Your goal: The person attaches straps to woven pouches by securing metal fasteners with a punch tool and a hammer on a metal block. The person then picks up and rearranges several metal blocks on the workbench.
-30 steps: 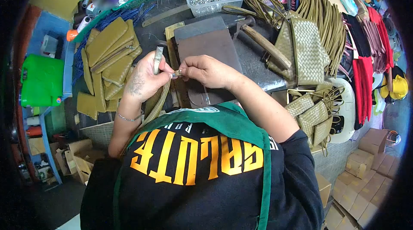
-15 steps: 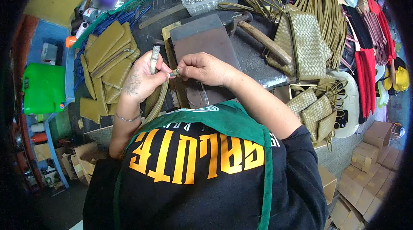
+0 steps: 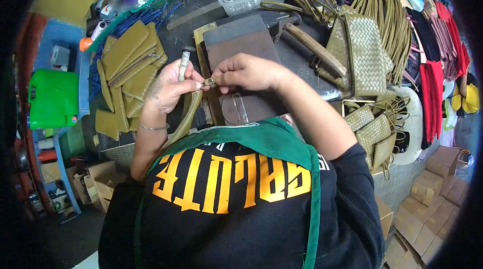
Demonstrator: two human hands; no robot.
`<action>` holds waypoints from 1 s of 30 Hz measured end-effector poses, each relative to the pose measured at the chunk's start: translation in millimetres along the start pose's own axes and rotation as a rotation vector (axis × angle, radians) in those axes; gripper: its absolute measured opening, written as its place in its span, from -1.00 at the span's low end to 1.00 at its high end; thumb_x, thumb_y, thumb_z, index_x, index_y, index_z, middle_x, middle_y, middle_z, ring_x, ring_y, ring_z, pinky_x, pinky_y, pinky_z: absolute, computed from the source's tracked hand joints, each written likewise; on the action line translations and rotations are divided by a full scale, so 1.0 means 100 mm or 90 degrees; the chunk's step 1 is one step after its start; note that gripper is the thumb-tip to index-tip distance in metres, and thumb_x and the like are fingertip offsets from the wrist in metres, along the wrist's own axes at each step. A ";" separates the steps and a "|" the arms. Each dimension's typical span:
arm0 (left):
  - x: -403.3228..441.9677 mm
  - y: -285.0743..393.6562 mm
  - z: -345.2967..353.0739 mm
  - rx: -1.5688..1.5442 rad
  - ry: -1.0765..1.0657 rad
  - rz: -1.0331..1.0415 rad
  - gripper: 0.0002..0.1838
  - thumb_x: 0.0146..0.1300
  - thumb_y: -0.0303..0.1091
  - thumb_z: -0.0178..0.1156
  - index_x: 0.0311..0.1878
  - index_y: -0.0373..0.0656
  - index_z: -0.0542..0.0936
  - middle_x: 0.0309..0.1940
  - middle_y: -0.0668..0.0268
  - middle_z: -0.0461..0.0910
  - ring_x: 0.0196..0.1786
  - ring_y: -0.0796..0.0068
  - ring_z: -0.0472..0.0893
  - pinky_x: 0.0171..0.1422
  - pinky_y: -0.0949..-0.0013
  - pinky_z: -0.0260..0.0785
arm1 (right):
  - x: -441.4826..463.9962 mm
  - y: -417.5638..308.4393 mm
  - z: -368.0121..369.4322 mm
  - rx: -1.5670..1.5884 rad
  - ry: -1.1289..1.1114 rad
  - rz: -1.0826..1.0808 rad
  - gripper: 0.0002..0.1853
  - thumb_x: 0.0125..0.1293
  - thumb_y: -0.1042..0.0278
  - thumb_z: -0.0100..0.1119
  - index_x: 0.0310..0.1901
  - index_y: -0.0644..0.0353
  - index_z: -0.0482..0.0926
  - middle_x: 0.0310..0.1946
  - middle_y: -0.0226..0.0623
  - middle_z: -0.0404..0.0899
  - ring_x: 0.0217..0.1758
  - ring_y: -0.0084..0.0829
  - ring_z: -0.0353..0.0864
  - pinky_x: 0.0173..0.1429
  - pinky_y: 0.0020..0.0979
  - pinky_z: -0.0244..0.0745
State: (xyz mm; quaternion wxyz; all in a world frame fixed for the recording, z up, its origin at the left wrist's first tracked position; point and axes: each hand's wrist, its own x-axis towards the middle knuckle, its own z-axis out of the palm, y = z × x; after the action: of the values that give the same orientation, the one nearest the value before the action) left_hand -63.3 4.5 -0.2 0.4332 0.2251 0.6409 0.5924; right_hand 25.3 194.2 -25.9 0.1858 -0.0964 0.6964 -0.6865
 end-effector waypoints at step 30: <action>-0.07 -0.36 -0.02 -0.276 0.147 0.208 -0.70 0.02 -0.66 0.13 -0.51 -0.08 0.23 -0.47 0.17 0.53 -0.32 0.37 0.54 -0.14 0.38 0.37 | 0.32 -0.04 0.31 0.282 0.237 -0.011 -0.83 0.15 0.30 0.15 -0.37 0.23 0.56 -0.50 -0.49 0.51 -0.53 -0.74 0.33 -0.42 -0.72 0.19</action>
State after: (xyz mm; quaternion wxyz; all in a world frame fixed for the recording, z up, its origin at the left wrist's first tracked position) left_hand -53.3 -9.5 -32.3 0.2941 0.1589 0.4997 0.7991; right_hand 7.9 152.7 -25.9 0.0651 0.0681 0.5505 -0.8295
